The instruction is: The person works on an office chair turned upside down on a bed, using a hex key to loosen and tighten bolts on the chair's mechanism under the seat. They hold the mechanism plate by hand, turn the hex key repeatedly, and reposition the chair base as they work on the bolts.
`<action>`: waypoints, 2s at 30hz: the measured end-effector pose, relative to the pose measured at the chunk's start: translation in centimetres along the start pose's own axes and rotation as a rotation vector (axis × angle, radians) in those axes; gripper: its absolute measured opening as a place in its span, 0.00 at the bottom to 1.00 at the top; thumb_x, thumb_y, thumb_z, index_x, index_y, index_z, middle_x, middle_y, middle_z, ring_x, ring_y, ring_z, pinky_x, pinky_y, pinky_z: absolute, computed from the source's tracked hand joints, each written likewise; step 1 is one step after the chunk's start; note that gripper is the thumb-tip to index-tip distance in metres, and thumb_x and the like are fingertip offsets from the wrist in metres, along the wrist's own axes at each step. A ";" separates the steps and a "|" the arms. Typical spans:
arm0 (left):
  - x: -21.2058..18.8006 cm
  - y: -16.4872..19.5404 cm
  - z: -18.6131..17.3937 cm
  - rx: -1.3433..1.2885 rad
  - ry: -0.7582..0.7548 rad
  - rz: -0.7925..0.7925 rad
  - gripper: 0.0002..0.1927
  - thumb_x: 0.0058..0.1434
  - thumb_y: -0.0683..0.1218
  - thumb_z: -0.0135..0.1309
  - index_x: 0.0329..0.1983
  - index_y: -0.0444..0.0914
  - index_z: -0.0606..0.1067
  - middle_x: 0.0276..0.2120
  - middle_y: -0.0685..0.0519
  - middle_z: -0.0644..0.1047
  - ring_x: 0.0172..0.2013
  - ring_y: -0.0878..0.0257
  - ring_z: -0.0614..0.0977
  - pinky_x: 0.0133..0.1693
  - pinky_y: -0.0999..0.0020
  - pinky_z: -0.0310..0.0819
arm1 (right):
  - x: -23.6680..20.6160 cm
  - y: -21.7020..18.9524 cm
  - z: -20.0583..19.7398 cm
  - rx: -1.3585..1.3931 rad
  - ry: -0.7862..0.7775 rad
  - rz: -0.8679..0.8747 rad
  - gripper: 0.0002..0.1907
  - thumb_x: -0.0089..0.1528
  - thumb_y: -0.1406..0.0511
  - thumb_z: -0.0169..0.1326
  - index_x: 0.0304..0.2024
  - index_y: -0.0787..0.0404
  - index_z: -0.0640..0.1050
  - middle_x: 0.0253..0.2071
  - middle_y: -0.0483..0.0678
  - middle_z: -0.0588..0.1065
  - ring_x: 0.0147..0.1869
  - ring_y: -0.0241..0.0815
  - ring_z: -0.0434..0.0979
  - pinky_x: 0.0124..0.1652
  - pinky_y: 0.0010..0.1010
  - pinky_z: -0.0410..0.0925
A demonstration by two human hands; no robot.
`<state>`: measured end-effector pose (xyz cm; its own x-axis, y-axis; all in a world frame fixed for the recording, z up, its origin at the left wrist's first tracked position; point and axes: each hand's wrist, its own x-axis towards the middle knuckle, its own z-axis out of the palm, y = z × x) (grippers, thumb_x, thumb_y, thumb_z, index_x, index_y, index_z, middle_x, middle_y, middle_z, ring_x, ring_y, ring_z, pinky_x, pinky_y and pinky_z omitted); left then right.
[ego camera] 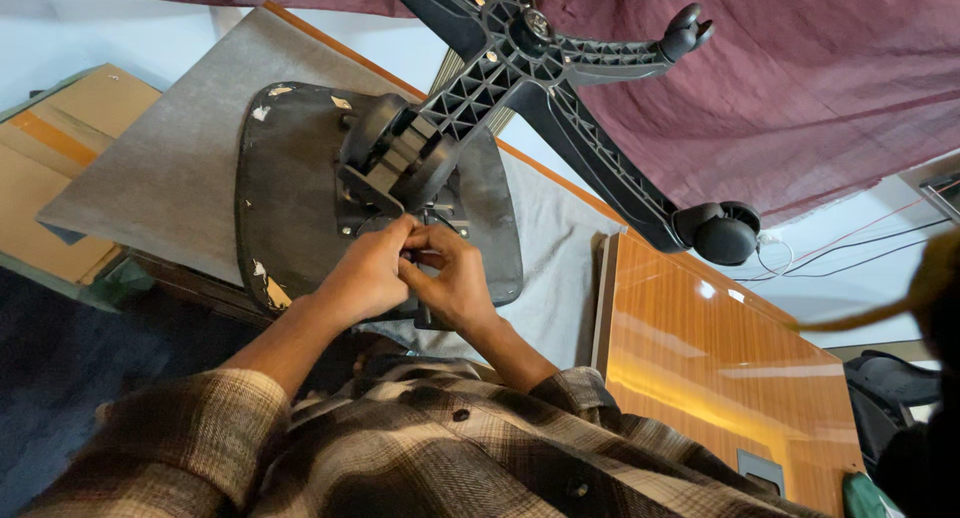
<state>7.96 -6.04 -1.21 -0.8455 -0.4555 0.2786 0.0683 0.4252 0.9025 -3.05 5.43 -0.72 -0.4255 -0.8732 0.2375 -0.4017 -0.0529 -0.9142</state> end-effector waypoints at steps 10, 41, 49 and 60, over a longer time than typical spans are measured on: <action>-1.4 1.1 0.4 0.289 0.106 -0.209 0.25 0.55 0.36 0.53 0.57 0.43 0.71 0.42 0.39 0.81 0.46 0.38 0.80 0.45 0.44 0.73 | -0.4 -1.4 1.3 -0.233 0.110 -0.089 0.13 0.56 0.73 0.63 0.42 0.71 0.77 0.42 0.52 0.75 0.44 0.41 0.80 0.45 0.30 0.77; -1.8 1.5 1.9 0.219 0.320 -0.113 0.28 0.51 0.34 0.55 0.57 0.36 0.72 0.42 0.36 0.81 0.45 0.37 0.82 0.45 0.46 0.75 | -0.3 -3.6 0.9 -0.393 0.211 0.064 0.11 0.56 0.70 0.67 0.39 0.67 0.82 0.36 0.54 0.78 0.38 0.44 0.83 0.40 0.33 0.76; -1.0 1.2 1.5 0.200 0.197 -0.165 0.39 0.50 0.34 0.55 0.68 0.32 0.61 0.39 0.32 0.79 0.44 0.33 0.79 0.44 0.43 0.72 | -1.0 -3.9 0.7 -0.225 0.151 -0.101 0.11 0.62 0.69 0.59 0.47 0.64 0.82 0.48 0.52 0.79 0.49 0.43 0.83 0.47 0.30 0.78; -1.7 0.9 0.6 0.235 0.177 -0.233 0.41 0.54 0.38 0.58 0.71 0.35 0.57 0.40 0.34 0.80 0.45 0.36 0.80 0.45 0.43 0.74 | -2.0 -4.3 1.5 -0.149 0.169 -0.036 0.15 0.61 0.71 0.59 0.51 0.64 0.80 0.51 0.52 0.77 0.50 0.42 0.82 0.47 0.27 0.78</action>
<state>9.16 -4.38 -1.05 -0.7182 -0.6804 0.1456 -0.2562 0.4531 0.8539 0.74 6.72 2.25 -0.5339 -0.7776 0.3321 -0.5291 0.0008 -0.8486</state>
